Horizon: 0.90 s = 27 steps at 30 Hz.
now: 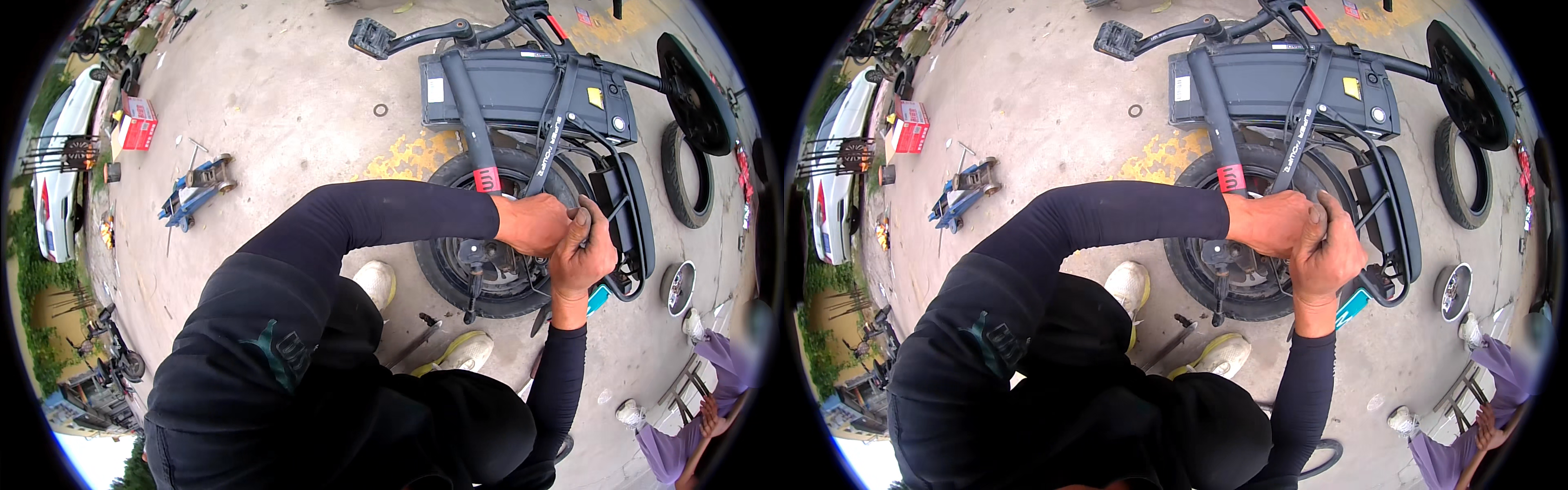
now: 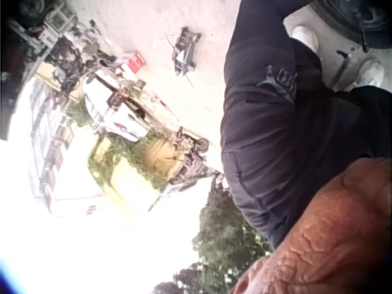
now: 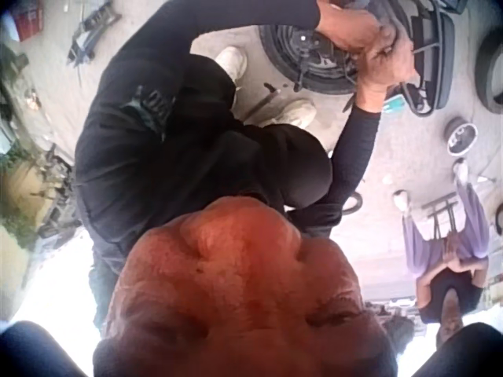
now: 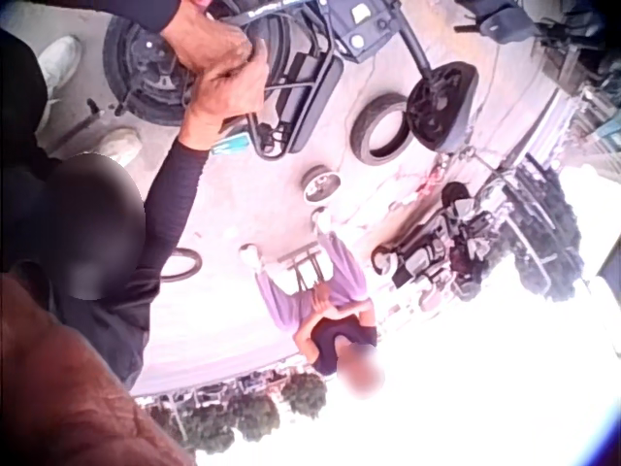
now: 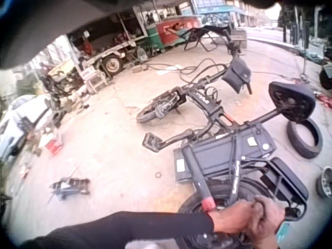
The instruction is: The person works on the rear wheel and brake assembly of a motorcycle, using a wrench and screwdriver to adjust and tighten components. The person repeatedly manipulates the brake caliper and rotor area while the motorcycle remains on its stand.
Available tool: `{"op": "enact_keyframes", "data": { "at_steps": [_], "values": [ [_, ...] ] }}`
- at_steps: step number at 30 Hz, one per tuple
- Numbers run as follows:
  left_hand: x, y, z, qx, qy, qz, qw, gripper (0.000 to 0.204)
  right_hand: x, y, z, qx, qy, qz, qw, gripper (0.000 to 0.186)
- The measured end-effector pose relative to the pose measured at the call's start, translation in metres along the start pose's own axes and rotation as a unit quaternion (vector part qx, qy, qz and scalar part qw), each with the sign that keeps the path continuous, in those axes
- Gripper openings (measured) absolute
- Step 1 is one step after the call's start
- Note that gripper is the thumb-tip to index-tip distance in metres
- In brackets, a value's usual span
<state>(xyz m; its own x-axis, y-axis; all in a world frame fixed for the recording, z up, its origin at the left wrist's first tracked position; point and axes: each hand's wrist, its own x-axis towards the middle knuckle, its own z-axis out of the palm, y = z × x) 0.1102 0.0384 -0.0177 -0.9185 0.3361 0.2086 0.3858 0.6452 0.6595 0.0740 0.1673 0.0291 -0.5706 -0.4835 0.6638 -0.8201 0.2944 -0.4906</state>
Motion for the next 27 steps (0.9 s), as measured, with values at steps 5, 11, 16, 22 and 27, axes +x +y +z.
{"op": "enact_keyframes", "data": {
  "at_steps": [5,11,16,22,27],
  "values": [
    [0.005,-0.005,-0.002,-0.048,-0.007,-0.007,0.999,0.017,0.012,0.0,0.003,-0.023,-0.028,0.069,0.997,0.013],
    [0.004,-0.01,-0.001,-0.089,0.004,0.0,0.996,0.018,0.024,0.004,0.011,-0.037,-0.054,0.124,0.99,0.01],
    [0.009,-0.015,0.016,-0.093,0.016,0.015,0.995,0.016,0.028,0.013,0.013,-0.083,-0.045,0.125,0.988,0.011],
    [0.012,-0.024,0.007,-0.009,0.08,0.107,0.991,0.015,0.052,0.009,0.025,-0.098,-0.034,0.153,0.983,0.03],
    [0.022,-0.023,0.004,-0.052,0.059,0.048,0.996,0.024,0.053,0.011,0.015,-0.038,-0.092,0.225,0.969,0.039]
  ]
}}
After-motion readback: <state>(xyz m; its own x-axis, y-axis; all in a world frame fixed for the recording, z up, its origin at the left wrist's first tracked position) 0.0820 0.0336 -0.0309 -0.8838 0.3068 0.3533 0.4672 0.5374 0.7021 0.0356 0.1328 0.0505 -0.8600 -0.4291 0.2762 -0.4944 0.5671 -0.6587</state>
